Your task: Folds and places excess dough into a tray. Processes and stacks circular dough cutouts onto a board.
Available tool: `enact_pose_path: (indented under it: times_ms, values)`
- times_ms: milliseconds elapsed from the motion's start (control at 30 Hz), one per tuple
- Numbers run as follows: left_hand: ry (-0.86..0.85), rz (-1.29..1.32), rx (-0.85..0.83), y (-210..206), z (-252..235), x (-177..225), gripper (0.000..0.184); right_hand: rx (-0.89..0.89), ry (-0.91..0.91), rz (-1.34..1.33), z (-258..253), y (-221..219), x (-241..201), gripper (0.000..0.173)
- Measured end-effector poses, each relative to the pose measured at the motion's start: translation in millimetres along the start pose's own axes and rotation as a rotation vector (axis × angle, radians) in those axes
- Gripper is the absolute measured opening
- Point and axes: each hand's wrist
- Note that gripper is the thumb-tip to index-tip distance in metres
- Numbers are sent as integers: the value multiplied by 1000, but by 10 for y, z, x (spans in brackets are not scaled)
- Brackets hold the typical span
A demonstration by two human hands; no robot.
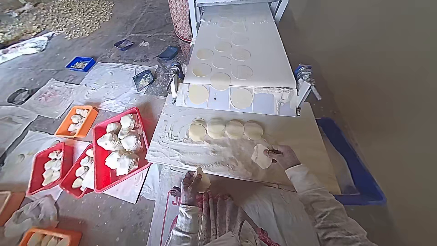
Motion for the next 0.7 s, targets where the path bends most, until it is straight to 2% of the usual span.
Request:
enact_pose_path:
  times_ms: [33,100,200,300,367,433,533,567,667,700]
  values:
    - [-19,20,-1,4,-20,-3,7,-13,20,97,-26,-4,-73,19]
    - [-48,51,-15,29,-11,-13,10,-64,139,119,6,-102,-259,18]
    - [-65,49,-51,133,-31,60,20,-243,306,-84,149,-491,-734,13]
    - [-31,150,-50,201,-38,152,15,-519,376,-345,438,-938,-1295,10]
    - [5,296,-41,231,14,254,14,-639,379,-468,564,-1260,-1474,9]
    - [44,430,-3,244,114,401,27,-679,345,-450,578,-1586,-1461,9]
    - [152,467,11,410,175,500,63,-702,247,-353,568,-1980,-1361,9]
    - [128,438,1,489,188,494,63,-709,219,-347,578,-2070,-1353,9]
    - [-10,328,-12,714,196,489,20,-688,207,-303,562,-2279,-1335,11]
    - [-38,283,-19,784,197,529,17,-659,222,-265,525,-2372,-1317,18]
Point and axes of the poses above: each hand's wrist, its own z-axis away from the middle knuckle, its own y-axis out of the back of the hand, x = y × z, and after that the axes turned 3 degrees about y, right-handed
